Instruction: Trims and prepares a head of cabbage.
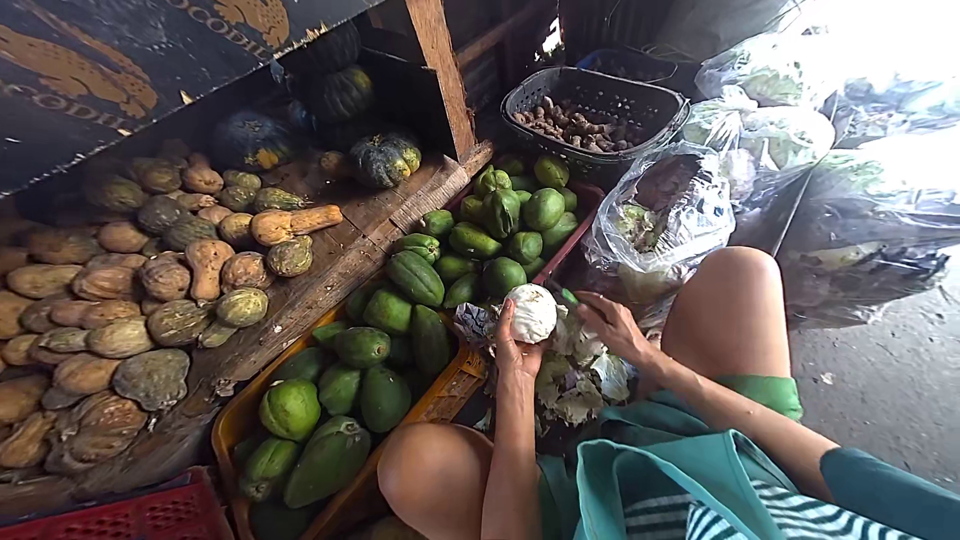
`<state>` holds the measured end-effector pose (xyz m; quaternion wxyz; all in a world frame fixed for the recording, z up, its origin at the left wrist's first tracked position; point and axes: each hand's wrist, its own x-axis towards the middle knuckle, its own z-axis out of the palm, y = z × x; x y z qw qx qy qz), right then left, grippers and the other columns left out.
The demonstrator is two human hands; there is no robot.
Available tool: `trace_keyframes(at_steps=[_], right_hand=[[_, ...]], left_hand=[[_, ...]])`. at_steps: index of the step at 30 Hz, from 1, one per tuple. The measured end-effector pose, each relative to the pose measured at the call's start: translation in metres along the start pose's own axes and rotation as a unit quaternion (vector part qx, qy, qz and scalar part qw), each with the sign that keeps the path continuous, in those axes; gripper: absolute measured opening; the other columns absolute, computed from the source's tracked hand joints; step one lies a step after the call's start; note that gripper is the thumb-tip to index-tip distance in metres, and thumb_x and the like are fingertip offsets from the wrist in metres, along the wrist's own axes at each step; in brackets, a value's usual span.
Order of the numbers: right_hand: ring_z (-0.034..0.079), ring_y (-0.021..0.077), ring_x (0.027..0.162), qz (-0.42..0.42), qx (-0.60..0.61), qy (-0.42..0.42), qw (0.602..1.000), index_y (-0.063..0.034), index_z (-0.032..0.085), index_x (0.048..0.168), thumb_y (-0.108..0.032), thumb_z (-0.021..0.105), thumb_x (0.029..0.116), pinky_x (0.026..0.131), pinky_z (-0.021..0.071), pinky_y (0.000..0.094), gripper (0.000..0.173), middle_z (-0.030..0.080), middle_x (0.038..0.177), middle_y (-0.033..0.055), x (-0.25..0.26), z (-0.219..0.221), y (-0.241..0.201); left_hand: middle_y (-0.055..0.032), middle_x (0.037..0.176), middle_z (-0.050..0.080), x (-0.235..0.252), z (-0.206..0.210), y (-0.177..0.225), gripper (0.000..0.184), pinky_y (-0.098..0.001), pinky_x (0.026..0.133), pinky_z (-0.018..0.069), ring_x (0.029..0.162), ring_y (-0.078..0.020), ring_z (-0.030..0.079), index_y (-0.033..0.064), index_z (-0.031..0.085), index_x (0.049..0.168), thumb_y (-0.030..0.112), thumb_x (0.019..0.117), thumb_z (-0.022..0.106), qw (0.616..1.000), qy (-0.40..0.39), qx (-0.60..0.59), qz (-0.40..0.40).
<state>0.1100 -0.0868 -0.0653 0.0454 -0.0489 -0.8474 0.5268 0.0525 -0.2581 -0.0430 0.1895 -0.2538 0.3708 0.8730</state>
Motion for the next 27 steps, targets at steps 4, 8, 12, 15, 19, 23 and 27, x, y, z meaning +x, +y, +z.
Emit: trace_keyframes(at_steps=[4,8,12,15,19,23,27], right_hand=[[0.067,0.0138,0.077,-0.101,0.029,0.018,0.994,0.0091,0.054,0.124,-0.023,0.051,0.104,0.074,0.0562,0.0325,0.038,0.068,0.09,0.0117,-0.018,0.017,0.001],[0.065,0.0165,0.072,-0.175,-0.008,0.018,0.984,0.0072,0.06,0.111,-0.021,0.055,0.1027,0.068,0.0549,0.0325,0.03,0.066,0.083,0.0134,-0.02,0.023,0.002],[0.065,0.0218,0.068,-0.164,-0.048,0.036,0.985,0.0054,0.061,0.109,-0.021,0.056,0.1017,0.063,0.0545,0.0387,0.028,0.065,0.078,0.0138,-0.018,0.027,0.0],[0.065,0.0232,0.067,-0.163,-0.061,0.038,0.984,0.0047,0.061,0.109,-0.022,0.055,0.1017,0.062,0.054,0.0403,0.028,0.065,0.077,0.0135,-0.018,0.026,0.001],[0.066,0.0251,0.066,-0.191,-0.077,0.073,0.976,0.0051,0.061,0.106,-0.022,0.055,0.1009,0.06,0.0543,0.0418,0.029,0.065,0.077,0.0148,-0.019,0.027,0.007],[0.063,0.0196,0.068,-0.144,-0.028,0.077,0.986,0.0077,0.06,0.108,-0.026,0.053,0.1021,0.065,0.0529,0.0356,0.035,0.064,0.079,0.0141,-0.021,0.031,0.013],[0.067,0.0306,0.087,0.071,0.008,0.037,0.997,0.0116,0.054,0.125,-0.024,0.05,0.1047,0.083,0.0544,0.0487,0.041,0.066,0.097,0.0226,-0.01,0.02,0.042]], left_hand=[[-0.0165,0.126,0.06,-0.004,0.003,0.001,0.043,-0.0575,0.085,0.054,0.11,-0.0332,0.062,0.0125,0.051,0.138,0.04,0.1052,0.047,0.999,0.031,0.014,0.0],[-0.0152,0.122,0.061,-0.004,0.003,-0.001,0.044,-0.0519,0.079,0.0552,0.104,-0.0304,0.063,0.0137,0.052,0.135,0.044,0.1038,0.049,0.998,0.049,0.042,0.001],[-0.0149,0.121,0.062,-0.003,0.007,-0.005,0.039,-0.0512,0.082,0.0548,0.105,-0.0291,0.063,0.011,0.055,0.132,0.039,0.1047,0.049,0.997,0.057,0.053,0.029],[-0.0159,0.121,0.062,-0.004,0.007,-0.006,0.037,-0.0508,0.082,0.0545,0.106,-0.0292,0.062,0.0094,0.055,0.132,0.034,0.1048,0.051,0.994,0.067,0.063,0.052],[-0.0168,0.121,0.061,-0.005,0.009,-0.008,0.036,-0.0491,0.084,0.0546,0.106,-0.0286,0.062,0.0072,0.051,0.135,0.027,0.105,0.052,0.993,0.062,0.07,0.078],[-0.0172,0.119,0.061,-0.004,0.009,-0.011,0.037,-0.0454,0.084,0.0558,0.103,-0.0264,0.063,0.0042,0.049,0.137,0.021,0.1039,0.055,0.991,0.052,0.08,0.099],[-0.0185,0.124,0.06,-0.013,0.009,-0.013,0.038,-0.048,0.088,0.0548,0.107,-0.0285,0.062,0.0039,0.05,0.137,0.023,0.1045,0.053,0.993,0.034,0.081,0.074]])
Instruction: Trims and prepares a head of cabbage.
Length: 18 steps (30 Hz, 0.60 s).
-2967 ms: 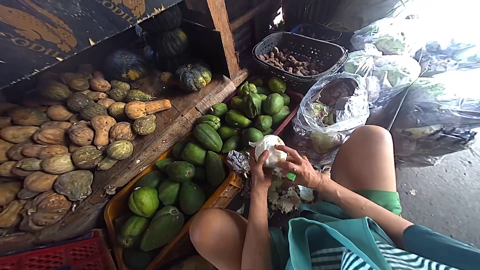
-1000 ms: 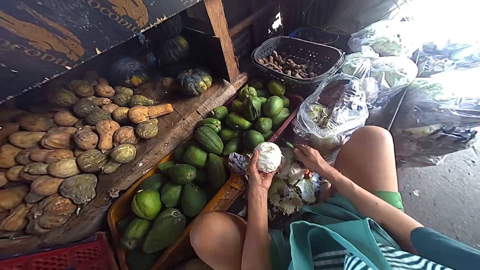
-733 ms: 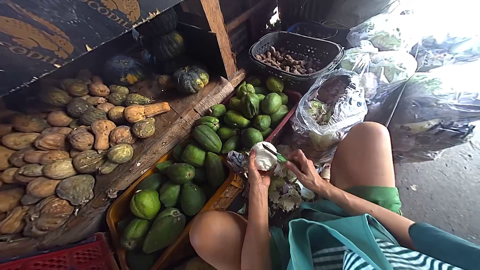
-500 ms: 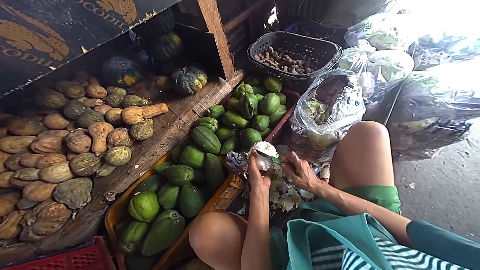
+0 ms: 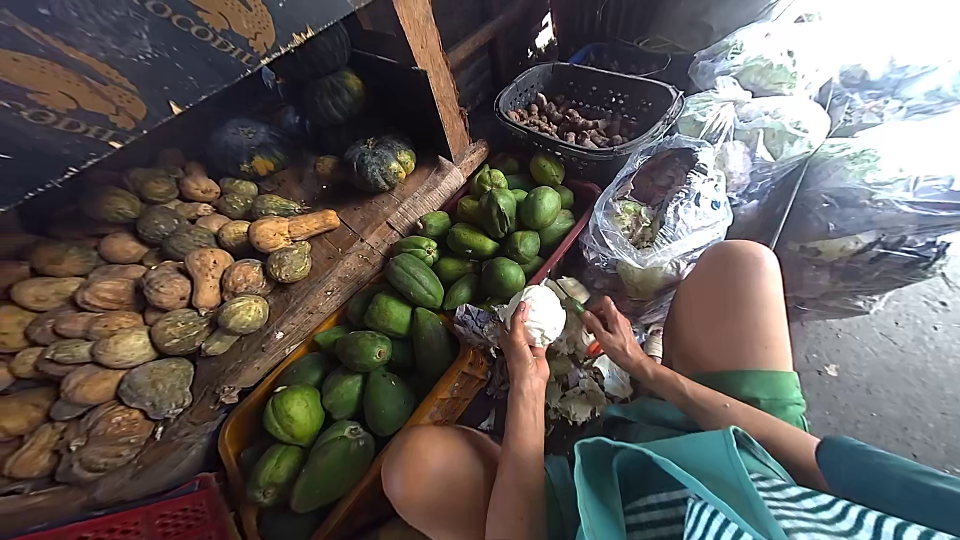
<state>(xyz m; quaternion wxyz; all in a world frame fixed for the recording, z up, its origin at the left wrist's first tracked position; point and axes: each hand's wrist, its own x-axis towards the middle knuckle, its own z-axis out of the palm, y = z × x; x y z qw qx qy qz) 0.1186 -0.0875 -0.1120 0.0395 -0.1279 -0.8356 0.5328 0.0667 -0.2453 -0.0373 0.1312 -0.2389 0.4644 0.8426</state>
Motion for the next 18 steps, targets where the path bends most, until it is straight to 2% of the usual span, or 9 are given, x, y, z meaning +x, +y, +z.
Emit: trace_keyframes(at_steps=[2,3,4,6,8,9,11,15,18], right_hand=[[0.066,0.0297,0.09,0.116,0.025,-0.049,0.992,0.0102,0.051,0.13,-0.022,0.053,0.1059,0.086,0.0532,0.0476,0.04,0.065,0.103,0.0236,0.008,0.001,0.026],[0.063,0.0247,0.084,0.189,0.054,-0.07,0.978,0.0078,0.05,0.132,-0.022,0.054,0.1064,0.079,0.0529,0.0425,0.039,0.064,0.103,0.0204,0.007,0.004,0.038],[0.058,0.0182,0.072,0.258,0.078,-0.083,0.959,0.0039,0.05,0.13,-0.024,0.053,0.1072,0.066,0.05,0.0357,0.036,0.062,0.096,0.0148,0.005,0.007,0.044],[0.049,0.012,0.054,0.324,0.123,-0.066,0.936,-0.0013,0.048,0.127,-0.028,0.051,0.1085,0.05,0.0434,0.029,0.032,0.058,0.081,0.0074,0.0,0.013,0.042],[0.052,0.0134,0.063,0.245,0.121,-0.022,0.962,0.0024,0.049,0.129,-0.026,0.048,0.1093,0.059,0.0469,0.032,0.034,0.058,0.085,0.009,-0.005,0.012,0.027],[0.057,0.0169,0.072,0.168,0.1,-0.01,0.981,0.006,0.049,0.131,-0.025,0.046,0.1086,0.068,0.0507,0.0366,0.038,0.06,0.09,0.0124,-0.008,0.009,0.018],[0.063,0.0212,0.079,0.015,0.046,0.005,0.999,0.0094,0.051,0.126,-0.027,0.045,0.1046,0.075,0.0538,0.0417,0.042,0.062,0.091,0.0152,-0.012,0.005,-0.001],[0.069,0.028,0.075,-0.218,-0.057,0.005,0.974,0.0089,0.06,0.113,-0.031,0.05,0.1036,0.069,0.0564,0.0455,0.042,0.068,0.084,0.0187,-0.021,0.005,-0.017],[0.069,0.0295,0.071,-0.269,-0.086,0.009,0.959,0.0073,0.061,0.109,-0.026,0.053,0.1017,0.064,0.0565,0.0449,0.036,0.068,0.08,0.0181,-0.024,0.009,-0.022]], left_hand=[[-0.0175,0.123,0.061,-0.004,0.002,0.001,0.036,-0.0502,0.086,0.0545,0.106,-0.0295,0.062,0.0058,0.054,0.133,0.028,0.1053,0.05,1.0,-0.01,0.002,-0.019],[-0.0178,0.124,0.061,-0.005,0.002,0.0,0.038,-0.0524,0.086,0.0542,0.107,-0.0311,0.062,0.0068,0.054,0.134,0.031,0.1056,0.049,0.999,-0.011,0.001,-0.037],[-0.0184,0.126,0.06,-0.004,0.001,0.0,0.041,-0.0546,0.086,0.0537,0.108,-0.0332,0.062,0.0084,0.053,0.136,0.035,0.1058,0.048,0.998,-0.01,-0.005,-0.058],[-0.0191,0.129,0.058,0.001,-0.001,0.002,0.045,-0.0558,0.083,0.0543,0.107,-0.0357,0.062,0.013,0.05,0.139,0.042,0.1051,0.046,0.995,-0.003,-0.02,-0.097],[-0.0196,0.129,0.058,0.003,-0.003,0.007,0.047,-0.0558,0.08,0.0549,0.105,-0.037,0.063,0.015,0.049,0.14,0.046,0.1039,0.046,0.992,0.012,-0.041,-0.118],[-0.0196,0.13,0.057,0.004,-0.003,0.008,0.048,-0.056,0.08,0.0545,0.106,-0.0374,0.062,0.0156,0.049,0.14,0.047,0.1037,0.046,0.991,0.016,-0.053,-0.121],[-0.019,0.131,0.057,0.006,-0.005,0.01,0.05,-0.057,0.081,0.054,0.109,-0.0373,0.062,0.0163,0.048,0.14,0.05,0.1031,0.045,0.99,0.017,-0.073,-0.116],[-0.0145,0.125,0.061,0.007,-0.003,0.008,0.046,-0.0562,0.08,0.0547,0.108,-0.032,0.063,0.0166,0.051,0.136,0.048,0.1044,0.042,0.995,0.013,-0.06,-0.078],[-0.0123,0.122,0.063,0.003,-0.003,0.006,0.04,-0.051,0.079,0.054,0.106,-0.027,0.063,0.0152,0.054,0.134,0.042,0.1057,0.043,0.999,0.026,-0.01,-0.046]])
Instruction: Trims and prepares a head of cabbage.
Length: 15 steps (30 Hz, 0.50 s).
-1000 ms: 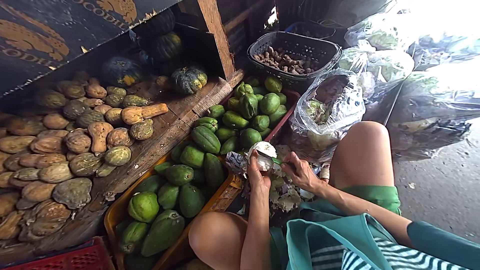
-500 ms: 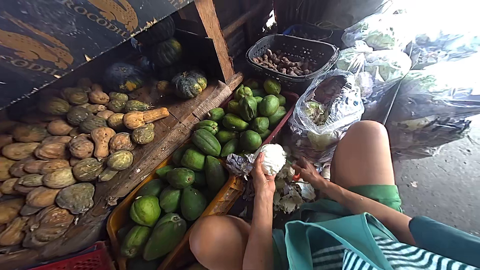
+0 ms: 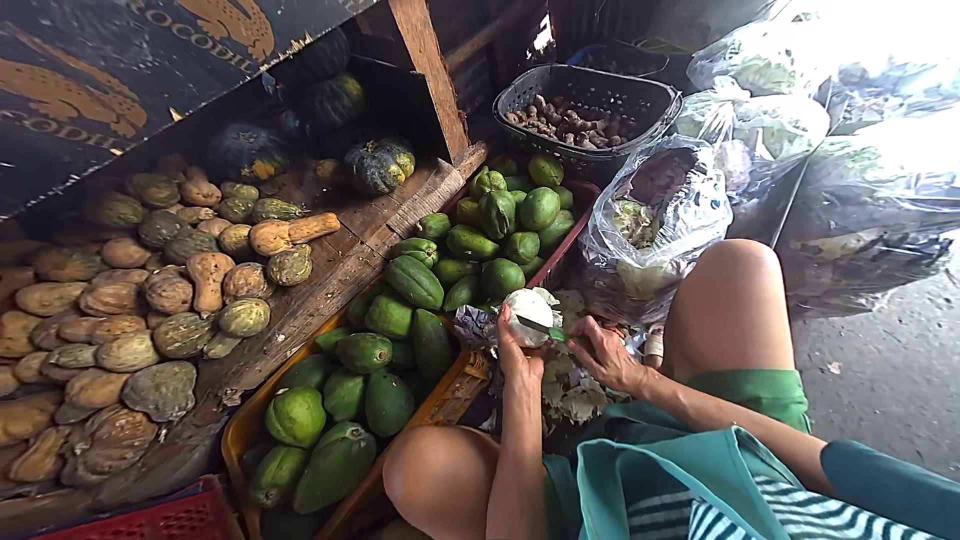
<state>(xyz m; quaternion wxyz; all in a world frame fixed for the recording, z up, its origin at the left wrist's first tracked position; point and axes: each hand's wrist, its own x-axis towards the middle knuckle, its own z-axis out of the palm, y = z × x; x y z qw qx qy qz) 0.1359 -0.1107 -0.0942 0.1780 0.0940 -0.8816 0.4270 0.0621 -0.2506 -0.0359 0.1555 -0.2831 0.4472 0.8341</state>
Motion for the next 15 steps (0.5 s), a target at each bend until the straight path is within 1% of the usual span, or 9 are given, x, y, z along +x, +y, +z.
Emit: trace_keyframes(at_steps=[2,4,6,7,8,9,10,12,15], right_hand=[[0.069,0.0293,0.071,0.007,0.006,-0.003,1.0,0.0073,0.061,0.109,-0.024,0.052,0.1017,0.064,0.0562,0.0447,0.033,0.067,0.08,0.0179,0.003,0.0,-0.004],[0.068,0.0285,0.07,0.017,0.018,-0.001,1.0,0.0072,0.06,0.109,-0.024,0.051,0.1028,0.064,0.0556,0.0443,0.033,0.066,0.079,0.0174,0.005,0.0,-0.006],[0.067,0.027,0.069,0.026,0.028,0.009,0.999,0.0067,0.06,0.107,-0.025,0.051,0.103,0.064,0.0549,0.0426,0.033,0.065,0.077,0.0164,0.006,0.003,-0.011],[0.067,0.0273,0.071,0.043,0.037,0.01,0.998,0.0076,0.06,0.108,-0.024,0.051,0.1032,0.065,0.055,0.0428,0.033,0.065,0.078,0.017,0.005,0.005,-0.016],[0.066,0.0266,0.072,0.07,0.048,0.008,0.996,0.0086,0.059,0.11,-0.023,0.051,0.1033,0.067,0.0546,0.0422,0.033,0.065,0.08,0.0172,0.005,0.007,-0.022],[0.066,0.0257,0.074,0.102,0.066,0.003,0.993,0.0097,0.059,0.112,-0.021,0.05,0.1037,0.069,0.0542,0.0415,0.033,0.065,0.082,0.0173,0.006,0.007,-0.029],[0.065,0.0235,0.074,0.135,0.083,-0.004,0.987,0.0102,0.058,0.114,-0.02,0.05,0.1044,0.07,0.0539,0.0396,0.033,0.064,0.083,0.0165,0.007,0.008,-0.035],[0.062,0.0184,0.074,0.206,0.12,-0.027,0.971,0.0082,0.054,0.118,-0.022,0.046,0.1069,0.072,0.0535,0.0363,0.034,0.061,0.085,0.0126,0.011,0.008,-0.044],[0.058,0.0135,0.07,0.258,0.173,-0.025,0.95,0.0058,0.052,0.119,-0.024,0.044,0.1075,0.069,0.0523,0.0329,0.033,0.058,0.084,0.0082,0.015,0.01,-0.051]], left_hand=[[-0.0141,0.117,0.063,0.0,0.001,-0.005,0.039,-0.0489,0.077,0.0547,0.102,-0.0266,0.063,0.0105,0.056,0.132,0.039,0.1061,0.048,0.999,0.029,0.03,0.024],[-0.0178,0.122,0.061,0.002,0.001,-0.011,0.046,-0.0508,0.082,0.054,0.105,-0.0296,0.062,0.0073,0.052,0.137,0.041,0.1055,0.05,0.997,0.048,0.05,0.037],[-0.0189,0.128,0.058,0.002,0.003,-0.015,0.05,-0.0512,0.086,0.0518,0.109,-0.0305,0.059,0.0076,0.048,0.142,0.043,0.1056,0.05,0.995,0.062,0.061,0.051],[-0.02,0.13,0.057,0.002,0.004,-0.017,0.052,-0.0507,0.087,0.0516,0.11,-0.0309,0.059,0.0071,0.046,0.144,0.042,0.1053,0.051,0.993,0.073,0.065,0.067],[-0.0219,0.134,0.055,0.002,0.004,-0.019,0.055,-0.0509,0.092,0.051,0.114,-0.0321,0.057,0.0059,0.042,0.147,0.039,0.1046,0.054,0.991,0.079,0.065,0.091],[-0.0237,0.136,0.054,0.004,0.002,-0.023,0.058,-0.0507,0.097,0.0506,0.119,-0.0327,0.057,0.0036,0.04,0.149,0.035,0.1036,0.057,0.986,0.083,0.07,0.128],[-0.0244,0.136,0.054,0.006,0.001,-0.027,0.059,-0.0485,0.099,0.0504,0.119,-0.0315,0.057,0.0007,0.039,0.147,0.031,0.1019,0.061,0.977,0.09,0.082,0.173],[-0.0229,0.131,0.057,0.009,0.0,-0.034,0.06,-0.0424,0.099,0.051,0.116,-0.0263,0.059,-0.0021,0.04,0.144,0.026,0.0986,0.067,0.958,0.11,0.11,0.241],[-0.0222,0.128,0.058,0.01,0.001,-0.038,0.064,-0.0387,0.099,0.0518,0.114,-0.023,0.061,-0.0032,0.036,0.145,0.022,0.0962,0.07,0.947,0.117,0.107,0.279]])
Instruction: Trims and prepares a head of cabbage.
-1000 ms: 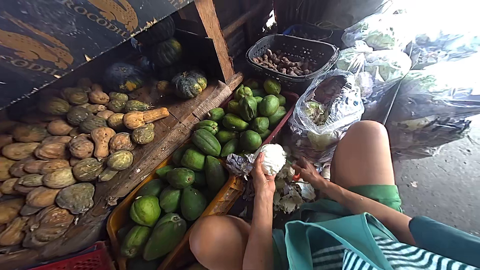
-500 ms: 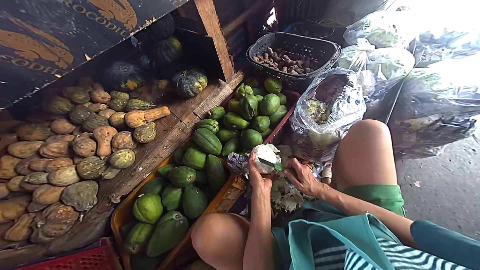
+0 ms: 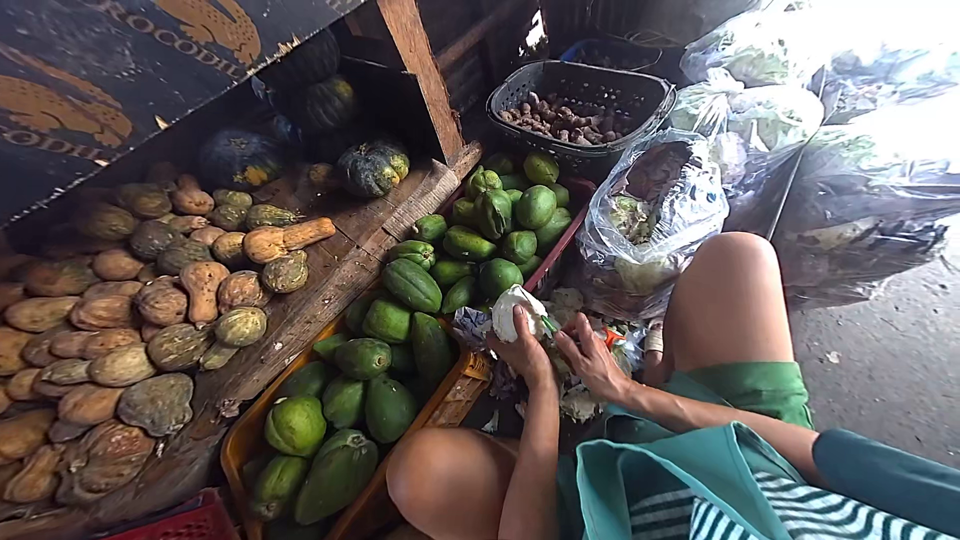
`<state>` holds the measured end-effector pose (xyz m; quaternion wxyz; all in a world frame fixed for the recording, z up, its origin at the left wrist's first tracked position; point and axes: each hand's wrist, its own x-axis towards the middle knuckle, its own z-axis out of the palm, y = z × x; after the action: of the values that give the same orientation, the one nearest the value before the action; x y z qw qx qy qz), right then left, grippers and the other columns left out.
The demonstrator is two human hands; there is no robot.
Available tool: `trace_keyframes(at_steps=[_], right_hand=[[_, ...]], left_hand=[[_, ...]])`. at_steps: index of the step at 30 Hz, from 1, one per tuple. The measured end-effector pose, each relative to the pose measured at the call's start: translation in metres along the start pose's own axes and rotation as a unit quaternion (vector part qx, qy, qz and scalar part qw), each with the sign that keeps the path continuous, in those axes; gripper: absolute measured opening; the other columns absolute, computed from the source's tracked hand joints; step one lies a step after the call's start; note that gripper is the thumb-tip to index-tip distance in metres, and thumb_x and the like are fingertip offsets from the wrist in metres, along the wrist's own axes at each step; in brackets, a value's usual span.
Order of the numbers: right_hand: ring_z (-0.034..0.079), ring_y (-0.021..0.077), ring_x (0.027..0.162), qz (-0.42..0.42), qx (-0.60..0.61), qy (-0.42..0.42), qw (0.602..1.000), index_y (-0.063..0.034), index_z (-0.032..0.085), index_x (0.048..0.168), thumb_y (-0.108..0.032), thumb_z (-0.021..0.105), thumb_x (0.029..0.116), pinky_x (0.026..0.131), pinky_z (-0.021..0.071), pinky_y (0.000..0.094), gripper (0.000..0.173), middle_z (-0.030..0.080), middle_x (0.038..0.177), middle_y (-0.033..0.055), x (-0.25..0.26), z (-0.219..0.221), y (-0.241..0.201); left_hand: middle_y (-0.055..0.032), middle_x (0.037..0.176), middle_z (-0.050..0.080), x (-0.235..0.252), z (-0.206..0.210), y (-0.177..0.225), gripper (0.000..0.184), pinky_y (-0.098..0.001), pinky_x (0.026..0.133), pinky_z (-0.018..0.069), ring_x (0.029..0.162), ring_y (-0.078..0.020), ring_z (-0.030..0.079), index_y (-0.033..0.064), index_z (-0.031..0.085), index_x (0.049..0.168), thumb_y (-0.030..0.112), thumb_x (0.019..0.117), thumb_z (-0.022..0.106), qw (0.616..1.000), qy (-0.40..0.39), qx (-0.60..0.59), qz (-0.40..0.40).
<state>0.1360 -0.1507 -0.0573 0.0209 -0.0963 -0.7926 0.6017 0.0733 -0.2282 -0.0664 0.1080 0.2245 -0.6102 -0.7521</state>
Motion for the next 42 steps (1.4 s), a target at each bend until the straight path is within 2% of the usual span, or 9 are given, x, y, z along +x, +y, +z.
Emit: trace_keyframes(at_steps=[7,13,16,23,29,34,36,39,42], right_hand=[[0.053,0.007,0.06,0.035,0.109,-0.004,0.993,-0.0018,0.049,0.114,-0.025,0.047,0.1061,0.057,0.0489,0.0262,0.024,0.052,0.078,-0.0007,0.001,0.002,-0.013],[0.054,0.0059,0.063,-0.005,0.085,0.009,0.996,0.0008,0.05,0.114,-0.023,0.048,0.106,0.06,0.0503,0.0248,0.026,0.053,0.08,0.0002,-0.007,0.007,-0.018],[0.057,0.0084,0.07,-0.011,0.059,0.022,0.998,0.0038,0.051,0.116,-0.023,0.049,0.1059,0.067,0.0518,0.0269,0.028,0.056,0.085,0.0042,-0.006,0.008,-0.017],[0.056,0.0083,0.068,0.008,0.07,0.016,0.997,0.002,0.05,0.114,-0.023,0.049,0.1059,0.066,0.0514,0.0271,0.026,0.055,0.083,0.003,-0.002,0.004,-0.02],[0.057,0.0106,0.07,0.052,0.088,0.03,0.994,0.0011,0.051,0.114,-0.025,0.053,0.1044,0.067,0.0518,0.0298,0.028,0.056,0.085,0.0047,-0.007,0.01,-0.007],[0.058,0.0113,0.073,0.041,0.077,0.017,0.996,0.0021,0.051,0.116,-0.025,0.051,0.1055,0.07,0.0525,0.0301,0.029,0.056,0.088,0.0057,0.001,0.007,-0.014],[0.059,0.0124,0.074,0.044,0.064,0.012,0.997,0.002,0.051,0.117,-0.027,0.051,0.1049,0.071,0.0527,0.0315,0.031,0.057,0.088,0.0061,0.001,0.006,-0.001],[0.061,0.0177,0.077,0.086,0.038,0.015,0.995,0.0045,0.051,0.121,-0.026,0.052,0.1056,0.074,0.0536,0.037,0.035,0.059,0.091,0.0109,0.0,0.004,0.031],[0.062,0.0172,0.078,0.065,0.026,0.025,0.997,0.006,0.052,0.122,-0.025,0.051,0.1053,0.075,0.0539,0.0359,0.035,0.06,0.091,0.0111,0.001,0.001,0.035]], left_hand=[[-0.0219,0.127,0.058,-0.003,0.003,0.002,0.069,-0.033,0.097,0.053,0.112,-0.0192,0.061,-0.0047,0.033,0.146,0.012,0.0914,0.073,0.998,0.001,-0.007,0.058],[-0.0254,0.131,0.054,-0.001,0.003,0.004,0.076,-0.0272,0.099,0.05,0.115,-0.0164,0.059,-0.0104,0.027,0.147,0.007,0.0889,0.072,0.992,0.003,0.005,0.125],[-0.0242,0.13,0.055,-0.003,0.004,0.008,0.075,-0.0275,0.099,0.0502,0.114,-0.0163,0.059,-0.0093,0.028,0.147,0.009,0.0888,0.073,0.994,0.003,0.007,0.11],[-0.0198,0.125,0.057,-0.004,0.003,0.011,0.07,-0.0274,0.096,0.0522,0.11,-0.0141,0.061,-0.0066,0.032,0.144,0.011,0.0894,0.073,0.996,-0.007,-0.009,0.091],[-0.0187,0.122,0.059,0.0,0.003,0.013,0.061,-0.0306,0.094,0.0531,0.107,-0.0149,0.062,-0.0047,0.036,0.143,0.014,0.095,0.068,0.998,0.011,-0.006,0.063],[-0.0176,0.119,0.06,0.002,0.003,0.014,0.057,-0.0302,0.093,0.0542,0.104,-0.0149,0.063,-0.0044,0.038,0.142,0.012,0.0953,0.067,0.998,0.006,-0.025,0.057],[-0.0184,0.12,0.06,0.004,0.002,0.014,0.055,-0.0333,0.093,0.0547,0.106,-0.0174,0.063,-0.0036,0.039,0.142,0.014,0.0972,0.066,0.998,0.004,-0.046,0.041],[-0.0199,0.128,0.056,0.004,0.003,0.023,0.048,-0.044,0.095,0.0542,0.112,-0.0248,0.061,0.001,0.038,0.146,0.021,0.105,0.053,0.992,-0.013,-0.122,-0.011],[-0.0192,0.126,0.058,0.007,0.003,0.03,0.043,-0.045,0.093,0.0544,0.11,-0.0251,0.061,0.0006,0.043,0.142,0.022,0.1056,0.051,0.991,-0.026,-0.127,-0.039]])
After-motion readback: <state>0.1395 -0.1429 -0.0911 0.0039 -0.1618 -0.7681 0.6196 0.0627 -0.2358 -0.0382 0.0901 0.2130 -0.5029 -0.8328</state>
